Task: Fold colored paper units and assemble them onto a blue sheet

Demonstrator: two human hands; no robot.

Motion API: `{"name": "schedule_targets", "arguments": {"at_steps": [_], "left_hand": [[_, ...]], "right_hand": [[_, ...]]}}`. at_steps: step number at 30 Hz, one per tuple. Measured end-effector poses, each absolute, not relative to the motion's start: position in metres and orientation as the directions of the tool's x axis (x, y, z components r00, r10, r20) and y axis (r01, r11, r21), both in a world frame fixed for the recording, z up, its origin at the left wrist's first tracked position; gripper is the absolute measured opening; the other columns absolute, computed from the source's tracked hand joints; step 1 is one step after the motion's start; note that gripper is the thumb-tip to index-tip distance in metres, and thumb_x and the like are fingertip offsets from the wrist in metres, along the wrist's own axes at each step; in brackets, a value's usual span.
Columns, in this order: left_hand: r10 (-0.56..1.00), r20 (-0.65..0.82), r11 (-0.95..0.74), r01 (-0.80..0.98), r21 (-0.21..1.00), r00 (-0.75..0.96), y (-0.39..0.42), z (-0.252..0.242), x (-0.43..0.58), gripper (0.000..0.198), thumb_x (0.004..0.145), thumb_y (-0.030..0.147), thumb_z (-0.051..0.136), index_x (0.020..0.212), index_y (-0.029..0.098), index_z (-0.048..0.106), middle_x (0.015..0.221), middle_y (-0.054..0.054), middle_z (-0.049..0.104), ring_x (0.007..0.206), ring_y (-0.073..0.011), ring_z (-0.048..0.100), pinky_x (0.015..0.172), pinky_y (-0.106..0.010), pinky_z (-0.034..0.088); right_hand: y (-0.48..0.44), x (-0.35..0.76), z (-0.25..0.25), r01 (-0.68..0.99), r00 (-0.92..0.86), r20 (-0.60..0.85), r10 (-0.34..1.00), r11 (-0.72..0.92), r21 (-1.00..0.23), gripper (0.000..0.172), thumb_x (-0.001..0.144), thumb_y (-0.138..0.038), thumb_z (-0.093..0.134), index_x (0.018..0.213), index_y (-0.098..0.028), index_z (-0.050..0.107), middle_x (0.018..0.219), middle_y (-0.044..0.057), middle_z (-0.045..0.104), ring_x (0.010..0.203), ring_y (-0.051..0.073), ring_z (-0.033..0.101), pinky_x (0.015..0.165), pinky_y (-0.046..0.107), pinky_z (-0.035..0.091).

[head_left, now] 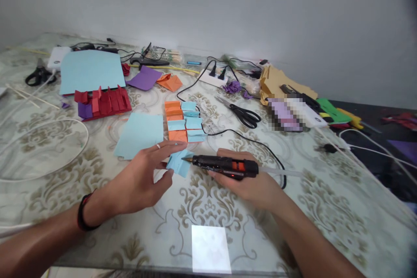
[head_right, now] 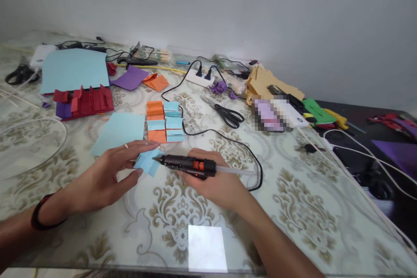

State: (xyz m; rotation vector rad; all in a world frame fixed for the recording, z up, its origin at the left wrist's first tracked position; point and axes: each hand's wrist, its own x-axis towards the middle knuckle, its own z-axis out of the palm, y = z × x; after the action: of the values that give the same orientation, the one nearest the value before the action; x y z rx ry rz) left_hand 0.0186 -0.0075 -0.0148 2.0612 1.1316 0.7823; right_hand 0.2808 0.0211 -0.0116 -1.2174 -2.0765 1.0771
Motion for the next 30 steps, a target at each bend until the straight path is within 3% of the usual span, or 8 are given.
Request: {"name": "schedule_targets", "arguments": {"at_steps": [7, 14, 30], "left_hand": [[0.869, 0.186, -0.421, 0.487, 0.765, 0.458, -0.0082, -0.0163, 0.0174, 0.064, 0.089, 0.006, 0.052, 0.15, 0.026, 0.051, 0.153, -0.007, 0.06, 0.136, -0.0243, 0.061, 0.092, -0.031, 0.065], [0.869, 0.174, -0.41, 0.479, 0.776, 0.462, -0.0072, -0.0158, 0.0177, 0.064, 0.089, 0.006, 0.052, 0.15, 0.025, 0.049, 0.152, -0.008, 0.061, 0.127, -0.0216, 0.066, 0.092, -0.031, 0.065], [0.888, 0.168, -0.371, 0.45, 0.812, 0.429, -0.008, -0.0175, 0.0186, 0.059, 0.088, 0.009, 0.053, 0.145, 0.025, 0.053, 0.147, -0.009, 0.064, 0.121, -0.0211, 0.068, 0.093, -0.032, 0.066]], "right_hand": [[0.0211, 0.2816, -0.0136, 0.503, -0.398, -0.015, 0.917, 0.205, -0.84, 0.035, 0.086, -0.038, 0.071, 0.064, -0.023, 0.048, 0.06, -0.004, 0.046, 0.054, 0.012, 0.042, 0.048, 0.025, 0.033], [0.0221, 0.2813, -0.0131, 0.539, -0.33, -0.07, 0.941, 0.127, -0.832, 0.033, 0.081, -0.042, 0.074, 0.065, -0.023, 0.052, 0.058, -0.005, 0.051, 0.052, 0.013, 0.044, 0.049, 0.025, 0.036], [0.0222, 0.2819, -0.0086, 0.499, -0.469, 0.005, 0.883, 0.27, -0.823, 0.032, 0.091, -0.039, 0.068, 0.068, -0.023, 0.053, 0.061, -0.003, 0.049, 0.055, 0.014, 0.045, 0.05, 0.027, 0.036]]}}
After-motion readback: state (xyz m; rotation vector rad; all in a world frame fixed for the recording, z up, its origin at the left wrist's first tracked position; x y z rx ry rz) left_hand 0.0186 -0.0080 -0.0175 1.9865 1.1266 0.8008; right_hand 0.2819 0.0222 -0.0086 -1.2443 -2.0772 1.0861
